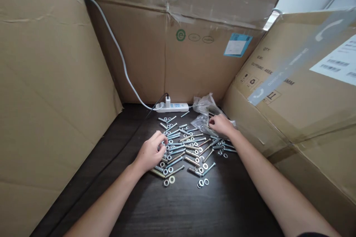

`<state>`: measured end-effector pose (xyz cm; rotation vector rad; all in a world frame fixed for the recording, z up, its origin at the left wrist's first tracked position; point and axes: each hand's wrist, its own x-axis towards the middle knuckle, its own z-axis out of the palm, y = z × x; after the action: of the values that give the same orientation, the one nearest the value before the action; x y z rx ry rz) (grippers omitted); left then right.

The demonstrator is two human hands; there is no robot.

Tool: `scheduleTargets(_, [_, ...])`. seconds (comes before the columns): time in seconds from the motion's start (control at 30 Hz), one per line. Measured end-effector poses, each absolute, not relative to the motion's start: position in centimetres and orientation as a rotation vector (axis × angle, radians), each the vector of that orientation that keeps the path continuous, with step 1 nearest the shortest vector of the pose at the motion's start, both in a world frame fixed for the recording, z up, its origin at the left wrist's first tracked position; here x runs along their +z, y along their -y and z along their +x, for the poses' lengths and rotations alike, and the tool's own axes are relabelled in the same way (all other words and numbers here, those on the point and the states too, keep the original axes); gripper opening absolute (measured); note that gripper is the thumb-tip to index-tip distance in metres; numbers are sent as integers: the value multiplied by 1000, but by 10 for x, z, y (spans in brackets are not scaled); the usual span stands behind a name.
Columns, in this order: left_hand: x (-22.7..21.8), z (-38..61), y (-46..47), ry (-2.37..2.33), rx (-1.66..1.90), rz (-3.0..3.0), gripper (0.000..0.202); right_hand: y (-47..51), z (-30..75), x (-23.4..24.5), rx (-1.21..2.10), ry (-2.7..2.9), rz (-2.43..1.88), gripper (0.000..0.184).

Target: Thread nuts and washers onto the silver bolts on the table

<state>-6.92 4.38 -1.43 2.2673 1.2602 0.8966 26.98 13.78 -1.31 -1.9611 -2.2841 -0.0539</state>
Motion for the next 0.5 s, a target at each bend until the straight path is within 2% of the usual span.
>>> scheduleTargets(0.2, [-13,-71,-44,-1247,883,2294,17,-131,288,-5,-66,2244,-2028,27])
scheduleTargets(0.5, [-13,-69,-44,-1219,877,2302,17,-112,302,-17,-75,2317,-2033,19])
